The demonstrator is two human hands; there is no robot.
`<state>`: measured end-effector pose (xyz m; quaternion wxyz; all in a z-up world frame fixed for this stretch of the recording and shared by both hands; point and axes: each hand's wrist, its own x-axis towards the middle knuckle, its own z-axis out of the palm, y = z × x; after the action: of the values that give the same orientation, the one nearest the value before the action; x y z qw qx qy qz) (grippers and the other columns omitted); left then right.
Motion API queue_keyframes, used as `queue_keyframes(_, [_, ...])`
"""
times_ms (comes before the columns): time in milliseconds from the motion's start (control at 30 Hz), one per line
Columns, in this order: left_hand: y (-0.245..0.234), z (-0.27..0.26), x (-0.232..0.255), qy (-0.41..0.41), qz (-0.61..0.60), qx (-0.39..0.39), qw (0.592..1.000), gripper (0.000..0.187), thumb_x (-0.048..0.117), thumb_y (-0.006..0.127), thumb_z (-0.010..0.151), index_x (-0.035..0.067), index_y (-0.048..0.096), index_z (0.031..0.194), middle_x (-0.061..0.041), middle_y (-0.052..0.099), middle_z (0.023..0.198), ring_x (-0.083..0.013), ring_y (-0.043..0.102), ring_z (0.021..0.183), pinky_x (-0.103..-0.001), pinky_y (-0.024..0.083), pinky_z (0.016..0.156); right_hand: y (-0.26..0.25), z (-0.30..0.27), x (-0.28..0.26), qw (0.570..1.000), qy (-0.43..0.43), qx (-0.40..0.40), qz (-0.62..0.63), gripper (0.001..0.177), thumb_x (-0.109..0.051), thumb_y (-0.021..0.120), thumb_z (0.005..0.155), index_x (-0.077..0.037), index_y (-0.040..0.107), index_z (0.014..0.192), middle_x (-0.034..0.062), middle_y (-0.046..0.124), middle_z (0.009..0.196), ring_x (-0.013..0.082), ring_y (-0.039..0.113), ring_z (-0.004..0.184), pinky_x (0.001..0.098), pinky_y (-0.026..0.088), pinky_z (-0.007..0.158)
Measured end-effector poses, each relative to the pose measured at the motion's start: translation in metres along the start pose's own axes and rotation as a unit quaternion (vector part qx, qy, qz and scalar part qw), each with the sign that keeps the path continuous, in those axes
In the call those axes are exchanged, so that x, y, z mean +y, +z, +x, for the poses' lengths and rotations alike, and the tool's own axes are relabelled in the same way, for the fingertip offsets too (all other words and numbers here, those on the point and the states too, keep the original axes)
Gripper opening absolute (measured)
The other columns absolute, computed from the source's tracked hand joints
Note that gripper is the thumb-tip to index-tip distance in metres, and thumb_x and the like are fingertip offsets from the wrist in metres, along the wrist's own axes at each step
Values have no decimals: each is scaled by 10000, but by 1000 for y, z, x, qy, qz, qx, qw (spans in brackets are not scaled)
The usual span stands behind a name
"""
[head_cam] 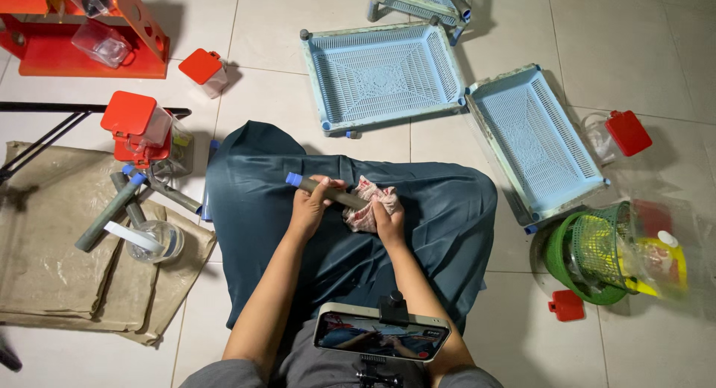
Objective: The person sits on the floor and wipes metal furniture legs with a cloth. They handle several legs one by one, wiping them thoroughly and placing them on nearby plastic trays.
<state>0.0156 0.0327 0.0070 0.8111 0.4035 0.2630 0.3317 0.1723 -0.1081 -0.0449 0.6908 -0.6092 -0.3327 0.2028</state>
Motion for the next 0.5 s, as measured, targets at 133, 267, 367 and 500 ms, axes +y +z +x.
queue_keyframes(133, [3, -2, -2, 8, 25, 55, 998, 313, 347, 623, 1032, 44, 681, 979, -126, 782, 1013, -218, 732, 947, -281, 541, 745, 4, -6, -12, 990, -107, -1, -94, 181, -125, 658, 985, -3, 671, 1118, 37, 739, 1021, 117, 693, 924, 275, 551, 861])
queue_keyframes(267, [4, -5, 7, -13, -51, -30, 998, 145, 229, 650, 1009, 84, 659, 1011, -128, 728, 1123, -224, 681, 1101, -319, 502, 872, 1, 0, -6, 998, -39, 22, -55, 184, -133, 670, 987, 0, 676, 1116, 46, 749, 1030, 112, 681, 938, 275, 549, 858])
queue_keyframes(367, [-1, -12, 17, -47, -139, -127, 981, 99, 78, 683, 928, 125, 633, 999, -126, 674, 1256, -239, 608, 1253, -367, 471, 1025, -5, 10, 3, 999, 43, 4, 32, 209, -164, 673, 1014, 14, 730, 1105, 52, 747, 1025, 108, 682, 907, 279, 551, 820])
queue_keyframes(500, [-3, -20, 23, -71, -126, -212, 966, 191, -44, 695, 853, 124, 620, 906, -152, 642, 1352, -292, 540, 1358, -433, 419, 1152, -21, 19, -4, 959, 256, -29, 117, 287, -235, 671, 963, -11, 718, 1137, 51, 750, 1022, 128, 710, 881, 297, 568, 790])
